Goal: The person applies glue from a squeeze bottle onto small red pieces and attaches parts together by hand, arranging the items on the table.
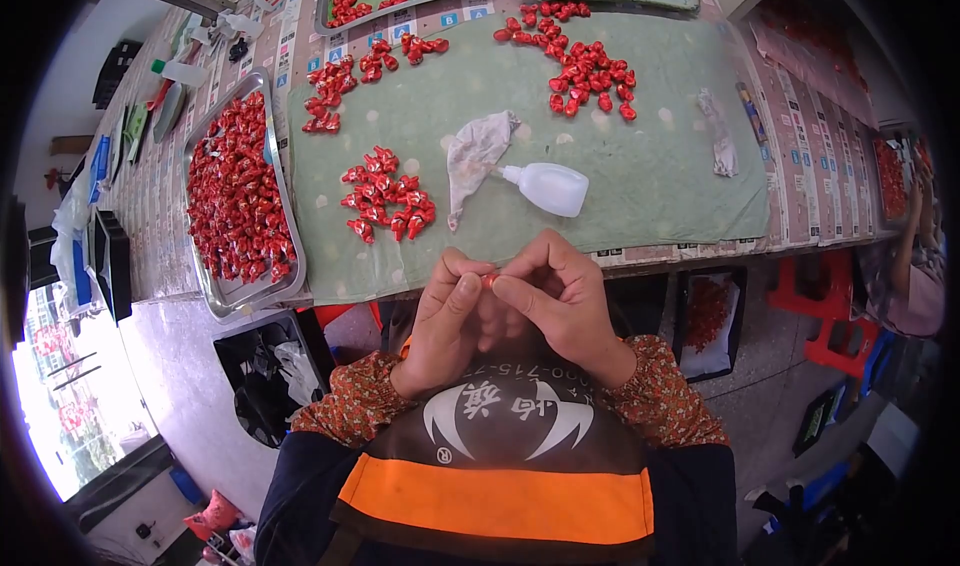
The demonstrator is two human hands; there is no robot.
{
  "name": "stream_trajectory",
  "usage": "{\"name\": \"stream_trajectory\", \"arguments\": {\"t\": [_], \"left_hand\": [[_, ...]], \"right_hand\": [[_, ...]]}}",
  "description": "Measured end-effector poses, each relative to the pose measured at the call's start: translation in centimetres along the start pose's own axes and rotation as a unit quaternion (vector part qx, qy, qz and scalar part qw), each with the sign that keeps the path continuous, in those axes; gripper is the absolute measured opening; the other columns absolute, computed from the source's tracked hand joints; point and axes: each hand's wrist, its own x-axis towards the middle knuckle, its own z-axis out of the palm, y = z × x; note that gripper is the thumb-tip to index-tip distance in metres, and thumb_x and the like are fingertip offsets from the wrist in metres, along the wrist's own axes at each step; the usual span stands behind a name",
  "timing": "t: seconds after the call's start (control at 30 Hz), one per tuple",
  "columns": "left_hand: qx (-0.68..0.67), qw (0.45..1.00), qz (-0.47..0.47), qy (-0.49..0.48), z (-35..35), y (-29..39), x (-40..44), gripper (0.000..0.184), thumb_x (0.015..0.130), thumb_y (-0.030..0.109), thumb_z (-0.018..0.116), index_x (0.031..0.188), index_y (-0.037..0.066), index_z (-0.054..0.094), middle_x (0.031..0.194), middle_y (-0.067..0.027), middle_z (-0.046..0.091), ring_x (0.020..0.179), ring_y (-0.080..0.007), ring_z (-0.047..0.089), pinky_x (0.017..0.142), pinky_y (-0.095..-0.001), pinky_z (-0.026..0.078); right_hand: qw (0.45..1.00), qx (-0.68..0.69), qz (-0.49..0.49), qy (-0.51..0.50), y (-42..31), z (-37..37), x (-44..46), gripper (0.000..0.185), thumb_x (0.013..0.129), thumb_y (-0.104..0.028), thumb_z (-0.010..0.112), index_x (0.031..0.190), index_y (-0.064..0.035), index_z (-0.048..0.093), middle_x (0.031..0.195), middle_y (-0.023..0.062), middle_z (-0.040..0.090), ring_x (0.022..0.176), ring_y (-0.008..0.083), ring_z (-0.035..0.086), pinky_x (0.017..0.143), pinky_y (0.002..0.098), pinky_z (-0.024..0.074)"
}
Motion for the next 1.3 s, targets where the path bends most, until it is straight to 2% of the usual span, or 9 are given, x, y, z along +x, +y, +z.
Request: {"name": "stream_trajectory", "arguments": {"t": [0.23, 0.43, 0.5, 0.53, 0.6, 0.8, 0.93, 1.13, 1.3], "left_hand": [[0.046, 0.999, -0.005, -0.013, 0.1, 0.8, 0.1, 0.019, 0.103, 0.023, 0.045, 0.113, 0.008, 0.043, 0.081, -0.0053, 0.052, 0.063, -0.0093, 0.049, 0.048, -0.0204, 0.042], [0.010, 0.998, -0.049, 0.036, 0.4, 1.2, 0.3, 0.019, 0.103, 0.025, 0.045, 0.110, 0.008, 0.042, 0.076, -0.0051, 0.053, 0.058, -0.0100, 0.049, 0.043, -0.0213, 0.043], [-0.029, 0.996, -0.052, 0.066, 0.7, 1.3, 0.4, 0.017, 0.103, 0.023, 0.046, 0.107, 0.007, 0.048, 0.071, -0.0057, 0.052, 0.051, -0.0103, 0.044, 0.038, -0.0216, 0.035], [-0.029, 0.996, -0.052, 0.066, 0.7, 1.4, 0.4, 0.017, 0.103, 0.023, 0.046, 0.107, 0.007, 0.048, 0.071, -0.0057, 0.052, 0.051, -0.0103, 0.044, 0.038, -0.0216, 0.035], [0.013, 0.996, -0.073, 0.053, 0.6, 1.5, 0.3, 0.019, 0.102, 0.027, 0.048, 0.106, 0.009, 0.042, 0.073, -0.0050, 0.053, 0.055, -0.0097, 0.049, 0.040, -0.0210, 0.042], [0.025, 0.996, -0.065, 0.055, 0.8, 1.3, 0.3, 0.019, 0.102, 0.027, 0.049, 0.104, 0.009, 0.042, 0.072, -0.0053, 0.053, 0.053, -0.0095, 0.048, 0.040, -0.0208, 0.041], [0.030, 0.996, -0.053, 0.057, 0.8, 0.8, 0.3, 0.018, 0.102, 0.026, 0.048, 0.103, 0.009, 0.041, 0.072, -0.0052, 0.053, 0.053, -0.0094, 0.048, 0.039, -0.0206, 0.041], [0.055, 0.996, -0.025, 0.061, 0.8, 0.2, 0.4, 0.019, 0.102, 0.026, 0.047, 0.100, 0.009, 0.040, 0.071, -0.0049, 0.053, 0.052, -0.0080, 0.047, 0.038, -0.0186, 0.039], [0.070, 0.996, -0.016, 0.057, 0.8, -0.1, 0.4, 0.019, 0.103, 0.025, 0.046, 0.099, 0.008, 0.039, 0.070, -0.0046, 0.053, 0.052, -0.0072, 0.047, 0.038, -0.0178, 0.038]], "right_hand": [[0.997, 0.030, 0.075, 0.021, -1.2, 0.2, 0.2, 0.013, 0.094, -0.011, 0.062, 0.092, -0.0020, 0.053, 0.074, 0.0046, 0.062, 0.055, 0.0077, 0.058, 0.047, 0.0207, 0.0467], [0.993, 0.062, 0.098, 0.017, -1.1, 0.1, 0.2, 0.013, 0.094, -0.010, 0.062, 0.100, -0.0010, 0.055, 0.080, 0.0061, 0.062, 0.062, 0.0075, 0.058, 0.054, 0.0206, 0.0491], [0.999, -0.045, 0.023, 0.003, -0.9, 0.1, 0.0, 0.010, 0.094, -0.006, 0.060, 0.102, 0.0001, 0.058, 0.085, 0.0050, 0.062, 0.068, 0.0074, 0.058, 0.061, 0.0199, 0.0482], [0.999, -0.045, 0.023, 0.003, -0.9, 0.1, 0.0, 0.010, 0.094, -0.006, 0.060, 0.102, 0.0001, 0.058, 0.085, 0.0050, 0.062, 0.068, 0.0074, 0.058, 0.061, 0.0199, 0.0482], [0.981, -0.182, -0.055, 0.024, -0.9, 0.2, -0.1, 0.008, 0.092, -0.002, 0.059, 0.099, 0.0005, 0.060, 0.085, 0.0042, 0.062, 0.071, 0.0093, 0.059, 0.063, 0.0221, 0.0472], [0.936, -0.323, -0.137, 0.034, -1.1, 0.5, -0.1, 0.009, 0.087, 0.001, 0.062, 0.096, -0.0001, 0.062, 0.083, 0.0094, 0.061, 0.073, 0.0175, 0.061, 0.065, 0.0280, 0.0478], [0.931, -0.322, -0.169, 0.044, -0.4, 0.6, -0.2, 0.009, 0.087, 0.001, 0.063, 0.096, 0.0001, 0.062, 0.083, 0.0102, 0.061, 0.072, 0.0189, 0.062, 0.065, 0.0278, 0.0477], [0.955, -0.268, -0.117, 0.056, 0.2, 0.6, -0.4, 0.007, 0.088, 0.001, 0.061, 0.095, 0.0004, 0.061, 0.081, 0.0093, 0.061, 0.073, 0.0165, 0.061, 0.065, 0.0273, 0.0475], [0.948, -0.273, -0.151, 0.063, 0.4, 0.5, -0.3, 0.004, 0.089, 0.000, 0.060, 0.094, 0.0008, 0.060, 0.080, 0.0086, 0.061, 0.072, 0.0147, 0.060, 0.066, 0.0272, 0.0472]]}}
